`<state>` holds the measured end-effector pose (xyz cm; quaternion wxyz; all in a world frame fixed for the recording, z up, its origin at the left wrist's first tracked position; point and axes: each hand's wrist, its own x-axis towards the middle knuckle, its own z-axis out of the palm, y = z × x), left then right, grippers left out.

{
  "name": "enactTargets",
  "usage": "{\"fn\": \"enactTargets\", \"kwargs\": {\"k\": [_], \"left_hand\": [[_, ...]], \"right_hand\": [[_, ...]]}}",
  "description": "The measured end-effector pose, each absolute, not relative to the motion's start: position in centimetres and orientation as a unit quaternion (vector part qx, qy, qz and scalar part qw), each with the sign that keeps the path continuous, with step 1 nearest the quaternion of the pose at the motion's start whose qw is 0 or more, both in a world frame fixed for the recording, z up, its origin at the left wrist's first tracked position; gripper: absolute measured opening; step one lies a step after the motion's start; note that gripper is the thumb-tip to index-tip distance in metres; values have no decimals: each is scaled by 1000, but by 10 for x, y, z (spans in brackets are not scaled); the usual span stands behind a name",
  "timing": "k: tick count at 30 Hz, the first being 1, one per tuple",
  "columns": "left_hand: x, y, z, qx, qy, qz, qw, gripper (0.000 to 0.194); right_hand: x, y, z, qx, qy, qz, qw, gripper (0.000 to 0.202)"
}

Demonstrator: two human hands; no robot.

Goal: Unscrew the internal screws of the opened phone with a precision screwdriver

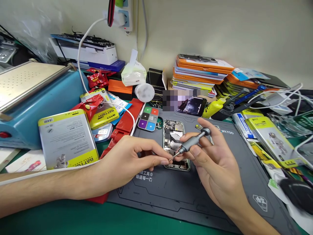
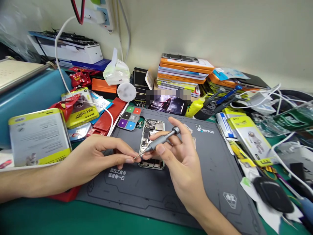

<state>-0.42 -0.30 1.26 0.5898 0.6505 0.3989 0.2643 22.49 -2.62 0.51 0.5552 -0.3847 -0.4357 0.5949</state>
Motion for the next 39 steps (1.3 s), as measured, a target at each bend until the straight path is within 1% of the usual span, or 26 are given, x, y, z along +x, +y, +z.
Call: {"fn": "enactTargets", "kwargs": {"k": [11,20,28,39], "left_hand": [[-5,-4,10,660,396,263,581,10],[-4,-1,10,663,394,265,579,10],[-5,-2,8,666,392,262,577,10],[-4,-5,12,665,383,256,588,10]], "right_hand": [[225,-26,3,-380,-442,600,547,50],[224,-24,2,-384,-456,577,559,46],[225,-24,3,-391,-470,568,551,43],[225,-25,5,-399,-452,588,539,46]]}}
